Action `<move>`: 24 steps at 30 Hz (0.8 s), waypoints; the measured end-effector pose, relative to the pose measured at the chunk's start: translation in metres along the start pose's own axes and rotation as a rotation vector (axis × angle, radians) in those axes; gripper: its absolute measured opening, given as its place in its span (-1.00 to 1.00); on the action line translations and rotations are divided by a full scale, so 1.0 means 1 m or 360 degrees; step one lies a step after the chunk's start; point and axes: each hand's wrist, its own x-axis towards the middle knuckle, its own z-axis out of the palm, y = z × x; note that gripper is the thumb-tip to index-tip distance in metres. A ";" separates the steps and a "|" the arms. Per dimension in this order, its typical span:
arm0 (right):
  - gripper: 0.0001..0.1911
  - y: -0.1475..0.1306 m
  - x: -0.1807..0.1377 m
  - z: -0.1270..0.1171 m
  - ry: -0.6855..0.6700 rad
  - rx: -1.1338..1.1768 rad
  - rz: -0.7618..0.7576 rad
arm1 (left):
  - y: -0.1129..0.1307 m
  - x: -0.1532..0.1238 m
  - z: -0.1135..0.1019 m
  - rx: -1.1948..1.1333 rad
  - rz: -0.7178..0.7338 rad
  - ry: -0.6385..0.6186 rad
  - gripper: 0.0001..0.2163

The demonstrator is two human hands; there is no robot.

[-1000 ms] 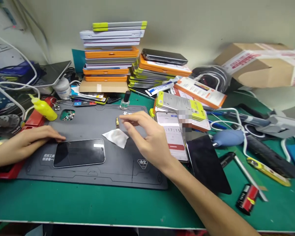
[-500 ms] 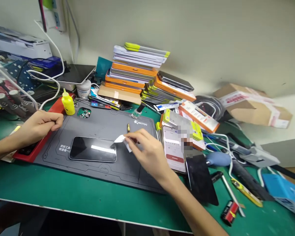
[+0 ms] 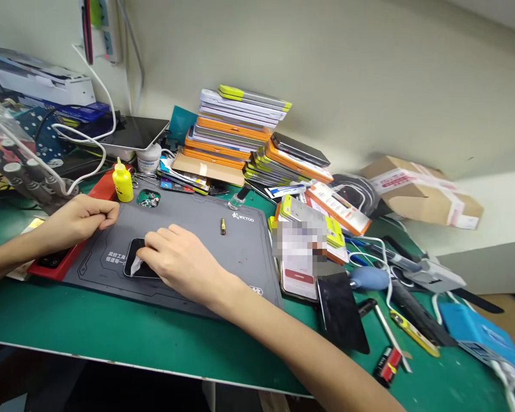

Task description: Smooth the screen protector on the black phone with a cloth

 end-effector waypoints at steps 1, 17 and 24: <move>-0.79 0.003 -0.002 0.003 -0.0019 0.0012 -0.0007 | 0.001 0.000 0.000 0.0004 0.0009 -0.0001 -0.87; -0.76 0.028 -0.100 -0.042 -0.0167 0.0094 0.0135 | -0.009 0.002 0.000 -0.0008 -0.0021 -0.0123 -0.95; -0.74 0.026 -0.105 -0.037 -0.0112 0.0132 0.0211 | -0.006 0.003 0.000 0.0062 -0.0065 -0.0168 -0.93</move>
